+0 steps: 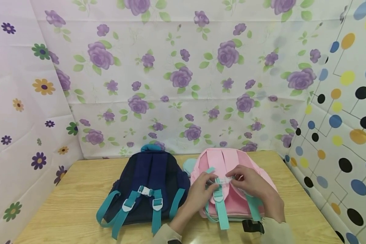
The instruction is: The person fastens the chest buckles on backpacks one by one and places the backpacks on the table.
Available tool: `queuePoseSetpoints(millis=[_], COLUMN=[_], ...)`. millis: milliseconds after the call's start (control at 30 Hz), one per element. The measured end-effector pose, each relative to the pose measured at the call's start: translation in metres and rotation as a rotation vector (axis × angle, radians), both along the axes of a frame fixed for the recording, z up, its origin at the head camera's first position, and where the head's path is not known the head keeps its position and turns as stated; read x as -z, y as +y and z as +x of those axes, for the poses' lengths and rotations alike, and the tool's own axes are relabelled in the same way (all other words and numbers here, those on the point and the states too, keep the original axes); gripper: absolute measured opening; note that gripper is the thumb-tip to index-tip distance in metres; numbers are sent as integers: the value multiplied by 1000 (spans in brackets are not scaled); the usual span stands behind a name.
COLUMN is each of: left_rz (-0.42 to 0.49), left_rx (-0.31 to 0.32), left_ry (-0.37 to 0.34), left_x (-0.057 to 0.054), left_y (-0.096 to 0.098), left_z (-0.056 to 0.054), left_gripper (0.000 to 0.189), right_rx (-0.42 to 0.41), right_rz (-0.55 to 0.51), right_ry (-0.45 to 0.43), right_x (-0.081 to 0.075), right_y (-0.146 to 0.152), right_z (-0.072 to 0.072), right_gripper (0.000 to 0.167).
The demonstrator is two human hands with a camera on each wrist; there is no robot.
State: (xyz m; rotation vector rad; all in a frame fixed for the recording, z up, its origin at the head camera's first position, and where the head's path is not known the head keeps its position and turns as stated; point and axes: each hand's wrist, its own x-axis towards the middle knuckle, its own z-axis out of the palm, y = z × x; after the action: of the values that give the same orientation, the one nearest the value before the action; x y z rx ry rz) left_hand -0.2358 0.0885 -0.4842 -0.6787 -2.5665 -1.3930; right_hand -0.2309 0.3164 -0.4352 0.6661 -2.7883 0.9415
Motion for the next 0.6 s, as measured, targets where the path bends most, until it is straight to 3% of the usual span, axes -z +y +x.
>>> queuePoseSetpoints(millis=[600], left_rz=[1], left_rx=[-9], left_ry=[15], left_x=[2], left_y=[2], left_z=[0], left_gripper=[26], right_rx=[6], right_rz=[14], right_ry=[-43], right_x=[-2], right_y=[-1], right_z=[0], right_gripper=[18])
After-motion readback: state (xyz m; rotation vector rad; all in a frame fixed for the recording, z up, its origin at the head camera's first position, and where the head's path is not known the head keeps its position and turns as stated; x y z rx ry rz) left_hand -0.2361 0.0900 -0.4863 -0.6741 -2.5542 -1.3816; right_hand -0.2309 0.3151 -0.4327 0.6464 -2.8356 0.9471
